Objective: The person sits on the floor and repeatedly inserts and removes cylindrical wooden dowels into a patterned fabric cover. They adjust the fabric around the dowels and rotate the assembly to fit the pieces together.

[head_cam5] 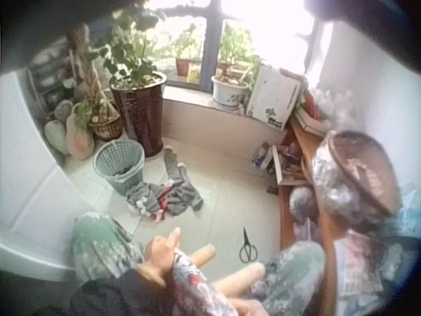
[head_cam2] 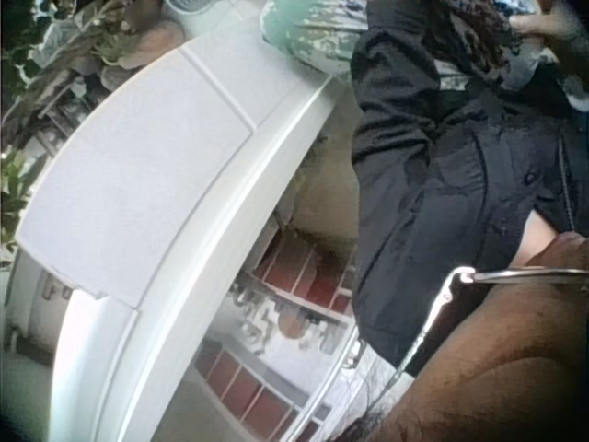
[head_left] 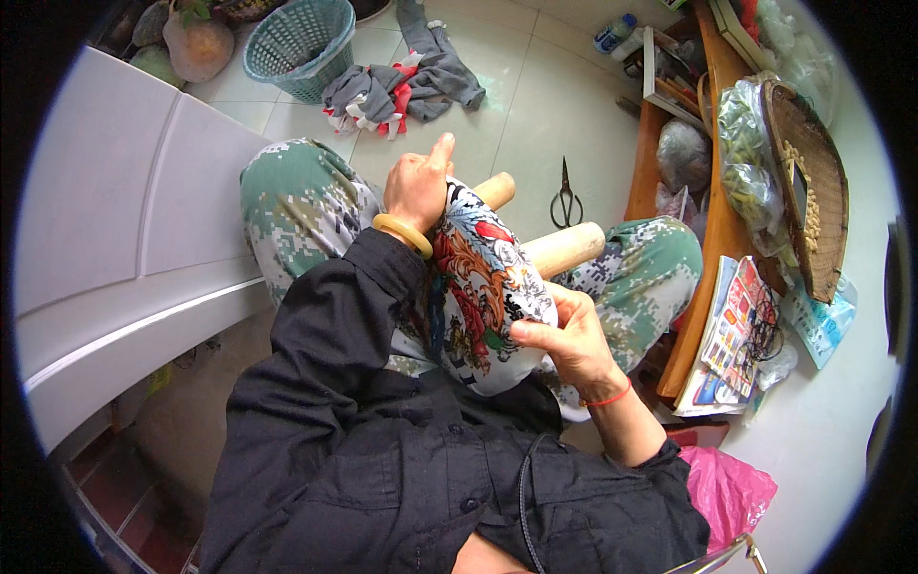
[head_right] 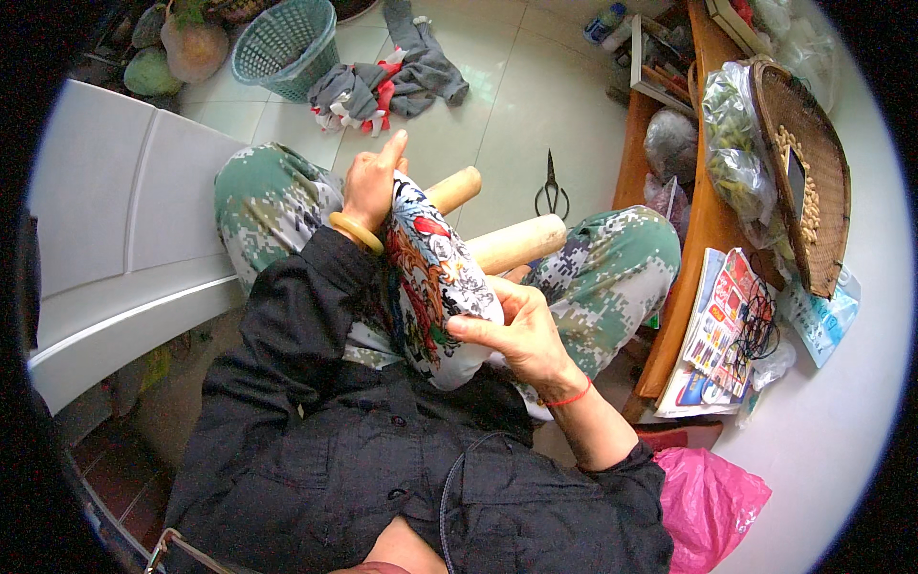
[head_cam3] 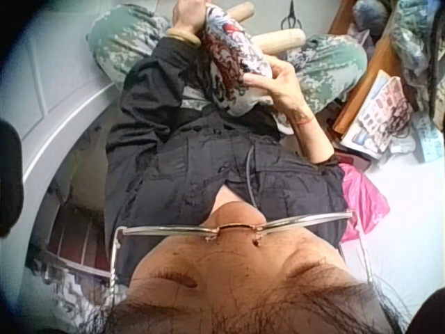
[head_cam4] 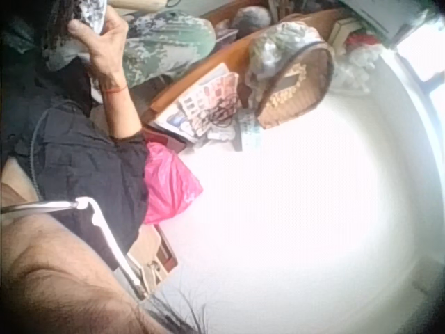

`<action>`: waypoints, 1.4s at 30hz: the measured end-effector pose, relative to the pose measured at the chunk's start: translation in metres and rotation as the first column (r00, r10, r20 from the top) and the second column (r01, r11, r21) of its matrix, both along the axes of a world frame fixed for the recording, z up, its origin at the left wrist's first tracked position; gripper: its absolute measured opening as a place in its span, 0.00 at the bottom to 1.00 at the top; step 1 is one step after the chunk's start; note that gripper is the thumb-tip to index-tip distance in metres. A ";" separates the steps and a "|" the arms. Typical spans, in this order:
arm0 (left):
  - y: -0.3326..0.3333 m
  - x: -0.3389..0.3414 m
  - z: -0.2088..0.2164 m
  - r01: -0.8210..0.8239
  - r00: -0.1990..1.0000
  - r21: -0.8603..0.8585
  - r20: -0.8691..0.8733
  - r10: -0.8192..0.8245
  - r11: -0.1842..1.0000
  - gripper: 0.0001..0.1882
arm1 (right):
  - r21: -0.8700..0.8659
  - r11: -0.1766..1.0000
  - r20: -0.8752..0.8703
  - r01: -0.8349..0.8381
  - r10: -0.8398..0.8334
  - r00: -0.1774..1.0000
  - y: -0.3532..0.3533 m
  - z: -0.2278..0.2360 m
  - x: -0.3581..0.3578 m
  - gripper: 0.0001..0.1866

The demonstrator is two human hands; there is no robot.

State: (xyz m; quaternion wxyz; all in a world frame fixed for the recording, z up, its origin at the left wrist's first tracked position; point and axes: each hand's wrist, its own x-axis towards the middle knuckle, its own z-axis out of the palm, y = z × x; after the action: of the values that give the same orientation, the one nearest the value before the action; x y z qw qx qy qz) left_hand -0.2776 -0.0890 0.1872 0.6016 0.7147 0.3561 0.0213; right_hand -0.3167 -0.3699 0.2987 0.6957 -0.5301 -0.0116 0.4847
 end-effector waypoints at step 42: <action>0.002 -0.071 0.114 0.116 0.275 -0.098 0.959 0.063 0.988 0.38 | -0.033 0.934 0.997 0.357 0.057 -0.058 -0.006 -0.042 -0.009 0.14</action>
State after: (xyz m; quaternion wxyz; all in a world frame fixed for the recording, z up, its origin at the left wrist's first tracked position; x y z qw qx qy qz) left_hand -0.3487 -0.0870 0.3009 0.7460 0.5167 -0.0895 0.4105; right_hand -0.3253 -0.3759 0.2566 0.4362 -0.8056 -0.3788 -0.1315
